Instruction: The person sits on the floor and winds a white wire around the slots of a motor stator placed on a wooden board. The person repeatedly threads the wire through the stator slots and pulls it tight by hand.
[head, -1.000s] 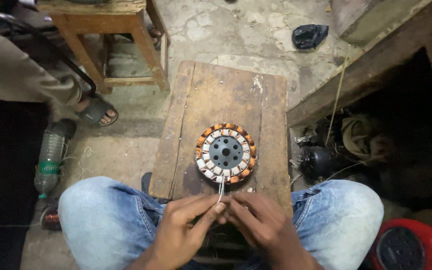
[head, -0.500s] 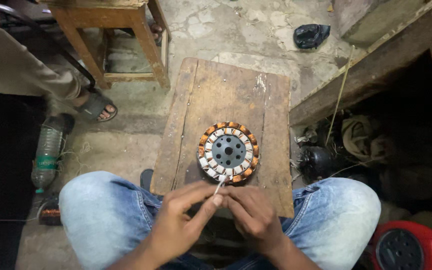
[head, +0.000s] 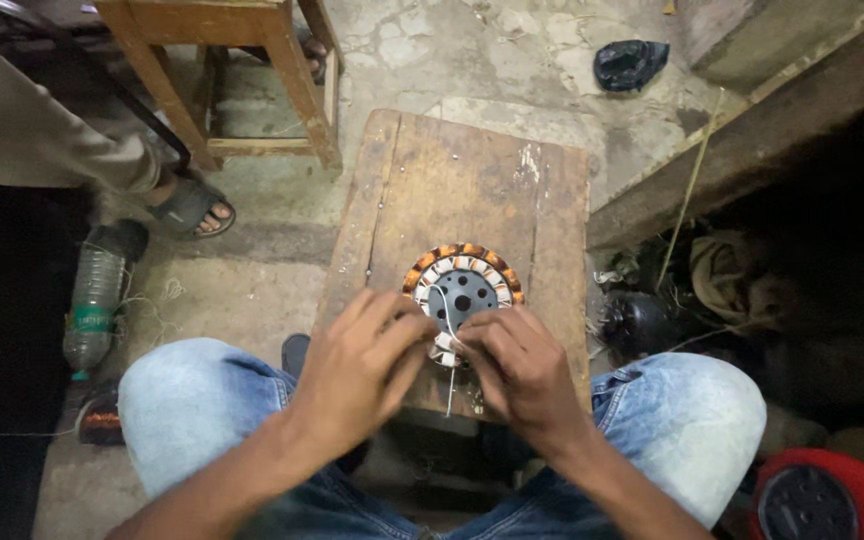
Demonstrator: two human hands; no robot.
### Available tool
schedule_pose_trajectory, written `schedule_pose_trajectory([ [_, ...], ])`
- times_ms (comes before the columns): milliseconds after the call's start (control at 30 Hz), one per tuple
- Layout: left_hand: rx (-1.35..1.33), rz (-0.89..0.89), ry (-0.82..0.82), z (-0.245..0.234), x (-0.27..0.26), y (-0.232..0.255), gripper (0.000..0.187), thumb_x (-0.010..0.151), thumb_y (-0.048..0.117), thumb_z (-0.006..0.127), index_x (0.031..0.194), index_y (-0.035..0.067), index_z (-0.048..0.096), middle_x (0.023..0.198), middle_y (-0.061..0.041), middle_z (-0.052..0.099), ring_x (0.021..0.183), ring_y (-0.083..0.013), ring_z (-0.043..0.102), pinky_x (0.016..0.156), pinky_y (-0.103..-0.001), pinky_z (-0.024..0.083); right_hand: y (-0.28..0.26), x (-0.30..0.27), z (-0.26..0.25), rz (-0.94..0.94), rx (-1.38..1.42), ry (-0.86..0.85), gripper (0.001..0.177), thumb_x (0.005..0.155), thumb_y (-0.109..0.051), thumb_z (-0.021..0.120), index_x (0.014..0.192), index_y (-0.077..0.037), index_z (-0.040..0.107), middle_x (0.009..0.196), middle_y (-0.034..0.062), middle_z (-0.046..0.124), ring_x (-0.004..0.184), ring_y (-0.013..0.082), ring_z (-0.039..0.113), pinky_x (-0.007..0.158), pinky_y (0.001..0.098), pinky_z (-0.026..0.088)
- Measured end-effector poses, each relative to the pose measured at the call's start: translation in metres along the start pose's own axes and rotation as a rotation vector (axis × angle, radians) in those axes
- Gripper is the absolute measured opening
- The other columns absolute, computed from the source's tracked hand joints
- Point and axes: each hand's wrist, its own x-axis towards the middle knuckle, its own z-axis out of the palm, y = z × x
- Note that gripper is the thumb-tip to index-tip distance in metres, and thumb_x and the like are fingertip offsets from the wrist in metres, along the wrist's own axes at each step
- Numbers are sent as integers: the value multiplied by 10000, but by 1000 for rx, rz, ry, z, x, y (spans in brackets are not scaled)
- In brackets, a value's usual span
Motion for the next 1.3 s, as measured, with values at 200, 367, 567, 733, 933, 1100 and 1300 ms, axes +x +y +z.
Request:
schedule_pose_trajectory([
  [200,47,91,-124,7,-11,-5,314,757,81,755,1063,95,690,1086,-67,638,1035,-317,590,833,-432,509,-2,8,-1,74,11,6,151,789,16,767,894,-22,665,929,116,707,850,290,694,734,377,548],
  [367,133,162,-145,9,-11,-7,446,712,92,741,1155,131,708,1139,-68,623,1093,-314,575,876,-458,498,-3,9,2,124,15,39,143,805,14,764,896,-12,657,936,125,705,840,287,706,715,368,558],
  [567,169,185,-226,8,-7,-8,452,730,131,753,1179,132,706,1161,-104,613,1097,-335,564,890,-468,457,-4,11,2,132,-22,32,135,819,4,762,886,-18,646,937,116,701,842,291,703,720,383,558],
  [733,225,271,-200,8,-4,-6,466,744,209,733,1198,120,677,1267,-128,603,1223,-349,543,985,-523,423,-1,-3,-4,96,-188,84,173,838,-95,800,965,-44,696,906,112,670,807,284,687,679,386,549],
  [933,236,283,-191,9,-1,-14,407,778,168,677,1186,165,674,1357,-110,585,1282,-343,520,1055,-546,398,-15,-41,3,150,-299,-76,284,797,-299,822,900,-70,690,749,64,640,634,260,659,556,385,517],
  [1100,177,269,-225,8,1,-15,404,787,143,672,1190,165,668,1356,-99,578,1289,-339,514,1066,-529,404,-6,-63,23,54,-179,-118,211,833,-180,794,965,-51,692,728,59,602,619,245,643,548,375,517],
  [1300,184,262,-262,9,2,-17,440,758,100,662,1191,175,657,1347,-99,579,1284,-337,517,1049,-521,408,9,-100,10,-41,106,-558,266,804,-251,811,938,-57,688,754,62,601,662,255,636,578,389,504],
])
